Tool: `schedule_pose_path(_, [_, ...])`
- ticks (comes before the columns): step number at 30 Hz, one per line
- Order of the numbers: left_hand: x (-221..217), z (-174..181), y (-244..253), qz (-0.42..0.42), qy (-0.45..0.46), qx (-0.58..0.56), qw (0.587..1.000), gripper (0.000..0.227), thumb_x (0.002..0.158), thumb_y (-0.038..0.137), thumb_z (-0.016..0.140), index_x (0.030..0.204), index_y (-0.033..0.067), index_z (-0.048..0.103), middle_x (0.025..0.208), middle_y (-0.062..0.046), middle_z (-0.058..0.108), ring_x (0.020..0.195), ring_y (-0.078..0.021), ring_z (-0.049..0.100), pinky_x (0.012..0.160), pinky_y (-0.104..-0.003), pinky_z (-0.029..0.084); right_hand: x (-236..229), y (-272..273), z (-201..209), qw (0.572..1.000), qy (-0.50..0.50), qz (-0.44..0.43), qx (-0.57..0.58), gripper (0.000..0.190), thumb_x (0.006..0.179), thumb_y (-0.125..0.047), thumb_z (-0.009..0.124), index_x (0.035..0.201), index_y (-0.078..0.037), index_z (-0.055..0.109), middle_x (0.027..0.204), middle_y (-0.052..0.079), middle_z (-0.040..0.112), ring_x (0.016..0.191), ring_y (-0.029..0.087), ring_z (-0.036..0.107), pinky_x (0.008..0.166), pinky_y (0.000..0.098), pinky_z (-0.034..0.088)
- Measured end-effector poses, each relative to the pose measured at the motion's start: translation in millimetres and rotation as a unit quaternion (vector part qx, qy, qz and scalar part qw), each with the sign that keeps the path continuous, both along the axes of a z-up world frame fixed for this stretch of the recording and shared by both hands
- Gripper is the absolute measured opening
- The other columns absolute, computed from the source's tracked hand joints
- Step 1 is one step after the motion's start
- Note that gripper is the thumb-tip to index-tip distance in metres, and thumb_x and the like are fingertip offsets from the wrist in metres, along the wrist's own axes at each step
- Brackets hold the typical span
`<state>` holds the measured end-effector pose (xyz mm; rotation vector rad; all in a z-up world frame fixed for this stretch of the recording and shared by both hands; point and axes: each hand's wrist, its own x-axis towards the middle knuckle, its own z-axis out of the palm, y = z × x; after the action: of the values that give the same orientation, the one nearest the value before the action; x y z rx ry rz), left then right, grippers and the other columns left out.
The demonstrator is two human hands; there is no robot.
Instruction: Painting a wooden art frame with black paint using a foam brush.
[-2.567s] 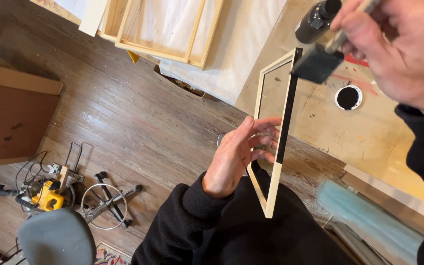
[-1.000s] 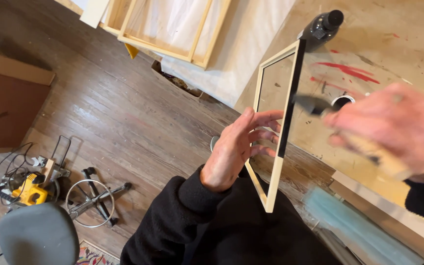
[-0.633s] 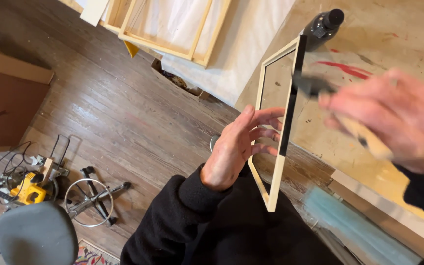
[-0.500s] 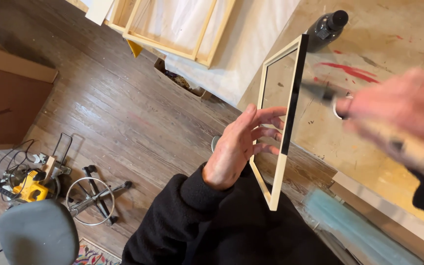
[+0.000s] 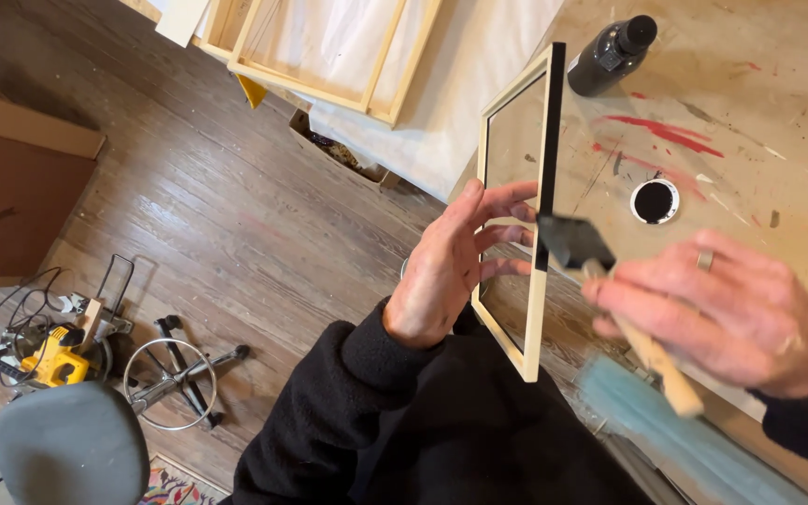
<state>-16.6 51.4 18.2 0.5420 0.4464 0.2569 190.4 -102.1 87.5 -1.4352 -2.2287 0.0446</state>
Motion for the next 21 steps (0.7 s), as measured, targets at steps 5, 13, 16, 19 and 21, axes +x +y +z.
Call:
schedule_pose_path(5, [1,-3,0,0.001,-0.001,0.002,1.0,0.064,0.111,0.05,0.04,0.145,-0.0011,0.054,0.124,-0.007,0.056,0.115,-0.0184,0.056,0.097,-0.038,0.052,-2,-9,10,0.997,0.065,0.031,-0.035,0.038,0.083,-0.024,0.083,0.113,-0.005,0.069,0.101,0.003,0.07,0.075,0.014,0.067,0.061,0.0307,0.052])
schedule_pose_path(13, [3,6,2,-0.006,0.005,0.009,1.0,0.066,0.109,0.053,0.039,0.147,0.001,0.054,0.124,-0.005,0.057,0.116,-0.018,0.056,0.098,-0.038,0.052,8,5,2,0.999,0.02,-0.029,-0.003,0.043,0.084,-0.02,0.086,0.12,-0.002,0.069,0.103,0.008,0.068,0.075,0.017,0.063,0.061,0.0318,0.052])
schedule_pose_path(16, [2,5,3,-0.001,0.005,0.003,1.0,0.065,0.109,0.053,0.04,0.146,0.0015,0.054,0.124,-0.005,0.056,0.115,-0.0178,0.056,0.098,-0.037,0.051,-6,-7,12,0.999,0.023,0.023,-0.023,0.046,0.083,-0.025,0.085,0.12,-0.003,0.069,0.103,0.008,0.069,0.076,0.017,0.065,0.061,0.0323,0.053])
schedule_pose_path(19, [4,5,6,0.0,0.004,0.004,1.0,0.065,0.11,0.053,0.04,0.146,0.0019,0.054,0.124,-0.005,0.056,0.114,-0.0175,0.055,0.098,-0.037,0.051,-9,-23,16,0.995,0.053,0.062,-0.056,0.046,0.084,-0.027,0.084,0.121,-0.004,0.069,0.104,0.006,0.069,0.081,0.017,0.068,0.064,0.0326,0.055])
schedule_pose_path(21, [5,4,6,-0.003,0.009,0.003,1.0,0.064,0.109,0.053,0.039,0.146,0.0026,0.054,0.123,-0.004,0.056,0.114,-0.0172,0.056,0.098,-0.037,0.051,-8,-26,16,0.992,0.076,0.075,-0.073,0.045,0.085,-0.028,0.084,0.122,-0.005,0.069,0.105,0.005,0.069,0.083,0.017,0.068,0.066,0.0328,0.056])
